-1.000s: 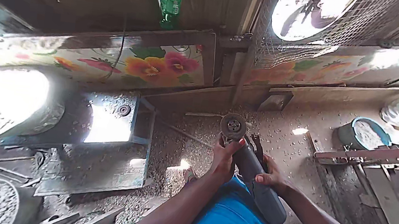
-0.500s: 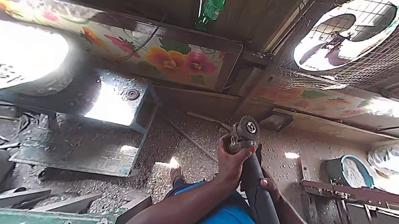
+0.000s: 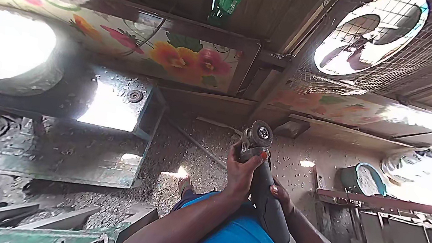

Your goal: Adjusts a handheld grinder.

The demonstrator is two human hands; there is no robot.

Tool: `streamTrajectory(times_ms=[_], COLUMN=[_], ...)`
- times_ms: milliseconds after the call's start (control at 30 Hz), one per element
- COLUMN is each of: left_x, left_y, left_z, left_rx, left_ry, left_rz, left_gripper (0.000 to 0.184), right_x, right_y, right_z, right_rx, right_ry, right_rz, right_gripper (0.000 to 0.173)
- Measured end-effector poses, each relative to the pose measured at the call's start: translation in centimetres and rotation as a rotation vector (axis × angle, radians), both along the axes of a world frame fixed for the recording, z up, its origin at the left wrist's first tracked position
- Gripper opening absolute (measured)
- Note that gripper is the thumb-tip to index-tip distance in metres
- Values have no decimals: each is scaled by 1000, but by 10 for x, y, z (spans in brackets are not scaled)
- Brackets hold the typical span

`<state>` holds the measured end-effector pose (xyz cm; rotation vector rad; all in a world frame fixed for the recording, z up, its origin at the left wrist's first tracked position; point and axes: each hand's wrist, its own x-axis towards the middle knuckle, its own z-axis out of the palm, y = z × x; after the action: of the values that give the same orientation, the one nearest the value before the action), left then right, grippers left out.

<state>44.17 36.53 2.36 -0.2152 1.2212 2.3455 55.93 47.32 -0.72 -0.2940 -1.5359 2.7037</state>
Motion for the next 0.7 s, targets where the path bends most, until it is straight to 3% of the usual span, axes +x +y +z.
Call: streamTrajectory(times_ms=[167,333,433,533,633,700], left_x=[-1,-1,-2,1,4,5], left_y=[-1,3,3,3,4,6], left_z=[-4,-4,-5,-5,-5,-4], left_rx=[-40,-17,-31,-34,-8,-8], left_ry=[-19,-93,-107,-96,-61,-40], left_rz=[-43,10,36,17,-18,-31], left_gripper=[86,70,69,70,69,68], right_x=[-3,-3,-6,-22,-37,-49], right_y=[-2,3,12,33,56,62], right_z=[-4,-1,-6,0,42,67], right_rx=[-2,41,290,507,959,1159], right_ry=[2,-105,-210,-169,-10,-65], right_rz=[2,-16,-195,-334,-136,-2], right_gripper=[44,52,61,46,42,40])
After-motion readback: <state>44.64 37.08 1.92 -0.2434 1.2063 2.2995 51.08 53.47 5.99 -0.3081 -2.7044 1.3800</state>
